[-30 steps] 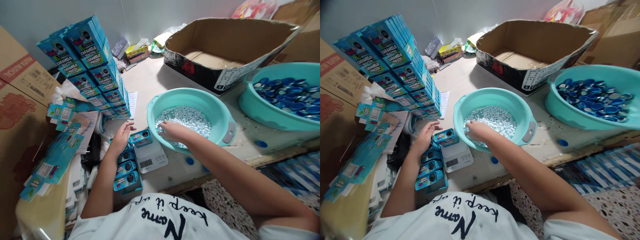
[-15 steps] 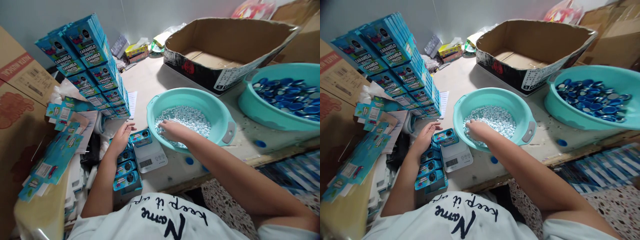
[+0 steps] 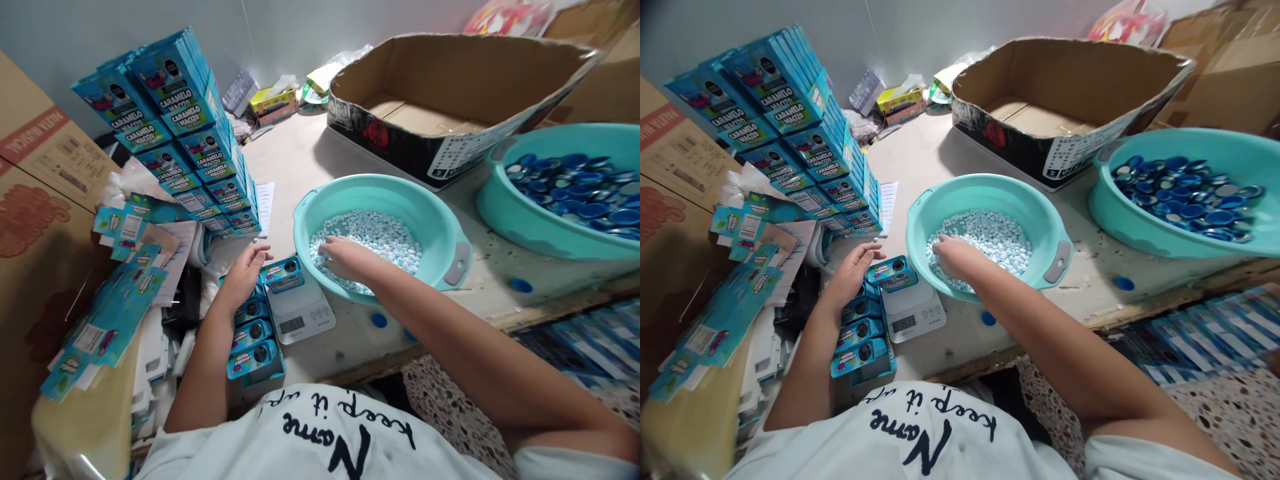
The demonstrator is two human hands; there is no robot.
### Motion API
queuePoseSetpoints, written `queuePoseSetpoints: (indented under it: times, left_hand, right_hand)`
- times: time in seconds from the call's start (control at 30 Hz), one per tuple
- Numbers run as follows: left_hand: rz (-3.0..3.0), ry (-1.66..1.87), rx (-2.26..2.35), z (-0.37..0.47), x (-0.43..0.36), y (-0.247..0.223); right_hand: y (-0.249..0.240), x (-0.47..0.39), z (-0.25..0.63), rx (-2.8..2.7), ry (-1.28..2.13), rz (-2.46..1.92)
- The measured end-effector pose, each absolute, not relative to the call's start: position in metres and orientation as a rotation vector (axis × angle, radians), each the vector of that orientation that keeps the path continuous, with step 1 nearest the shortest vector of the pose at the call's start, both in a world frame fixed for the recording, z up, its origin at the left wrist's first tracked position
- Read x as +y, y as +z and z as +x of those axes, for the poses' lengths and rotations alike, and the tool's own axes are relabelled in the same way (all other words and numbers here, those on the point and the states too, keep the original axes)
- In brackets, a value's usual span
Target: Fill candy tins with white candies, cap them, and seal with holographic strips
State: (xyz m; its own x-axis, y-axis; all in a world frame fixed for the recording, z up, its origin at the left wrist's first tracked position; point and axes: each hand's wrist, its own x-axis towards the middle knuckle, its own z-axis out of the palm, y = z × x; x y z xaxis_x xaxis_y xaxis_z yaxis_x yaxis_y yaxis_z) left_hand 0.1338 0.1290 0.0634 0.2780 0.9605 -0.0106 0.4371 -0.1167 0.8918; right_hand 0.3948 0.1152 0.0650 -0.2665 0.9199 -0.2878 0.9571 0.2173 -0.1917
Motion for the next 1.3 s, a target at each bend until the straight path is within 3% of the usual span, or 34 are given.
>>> queuePoseSetpoints:
  times: [1.3]
  left_hand:
    - [1.687,0.812,1.273,0.1348,0.1276,0.0670]
  right_hand:
    - [0.0650,0.1179,0.3957,2.443,-0.616,2.055]
